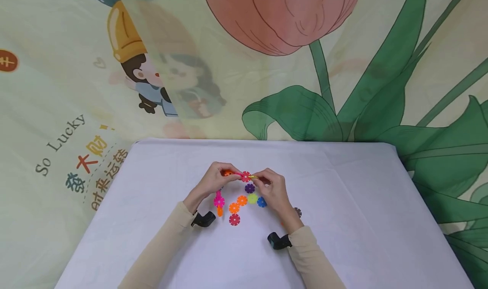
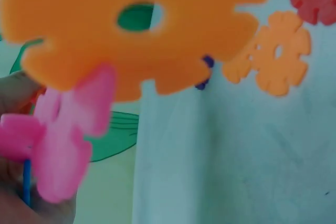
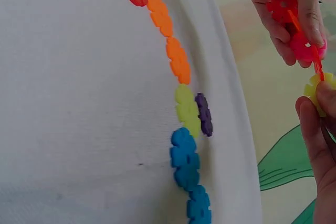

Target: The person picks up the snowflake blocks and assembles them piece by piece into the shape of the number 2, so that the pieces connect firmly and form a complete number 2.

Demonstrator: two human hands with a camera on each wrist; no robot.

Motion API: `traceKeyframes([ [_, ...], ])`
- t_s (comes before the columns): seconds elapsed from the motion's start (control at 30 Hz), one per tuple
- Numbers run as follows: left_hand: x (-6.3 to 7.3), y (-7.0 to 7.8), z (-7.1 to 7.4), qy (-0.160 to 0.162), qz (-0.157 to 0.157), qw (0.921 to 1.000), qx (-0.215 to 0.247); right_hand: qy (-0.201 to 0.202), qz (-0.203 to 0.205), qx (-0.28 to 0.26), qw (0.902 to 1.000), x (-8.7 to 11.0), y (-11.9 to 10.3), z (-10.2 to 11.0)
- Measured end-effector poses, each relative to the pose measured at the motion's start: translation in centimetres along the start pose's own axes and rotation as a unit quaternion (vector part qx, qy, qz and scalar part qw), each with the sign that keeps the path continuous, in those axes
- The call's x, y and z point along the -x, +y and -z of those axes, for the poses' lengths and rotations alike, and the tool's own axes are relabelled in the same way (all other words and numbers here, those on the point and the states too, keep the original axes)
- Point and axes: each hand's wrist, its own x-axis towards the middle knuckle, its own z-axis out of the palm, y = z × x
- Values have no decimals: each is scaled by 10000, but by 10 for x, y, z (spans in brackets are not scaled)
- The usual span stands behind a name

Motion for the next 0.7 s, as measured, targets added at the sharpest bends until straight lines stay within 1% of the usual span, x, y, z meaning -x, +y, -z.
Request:
traceKeyframes([
  [0.07, 0, 2, 2, -49, 21, 10000, 7, 1, 103, 0, 9999, -3, -1, 2],
  [0.13, 0, 3, 5, -131, -24, 9999, 101, -5, 210, 22, 9998, -6, -2, 4],
  [0.23, 1, 4, 9, -350, -194, 9988, 280, -25, 325, 38, 9995, -9, -19, 9],
  [0.3, 1, 3, 11, -462, -274, 9978, 388, -51, 326, 59, 9994, -10, -31, 12],
  [0.37, 1, 2, 12, -551, -284, 9969, 482, -51, 305, 94, 9995, -11, -35, 12],
  [0.43, 1, 0, 13, -683, -182, 9947, 749, -3, 274, 59, 9996, -12, -26, 10],
  [0.53, 2, -1, 11, -940, 29, 9882, 1209, 88, 310, -61, 9995, -13, -10, 6],
  [0.57, 2, -1, 10, -1042, 80, 9857, 1323, 100, 360, -106, 9992, -13, -8, 5],
  [0.63, 2, -1, 8, -1184, 145, 9831, 1388, 74, 456, -187, 9988, -14, -8, 4],
  [0.7, 1, 0, 6, -1253, 151, 9842, 1245, -5, 503, -206, 9985, -14, -9, 4],
])
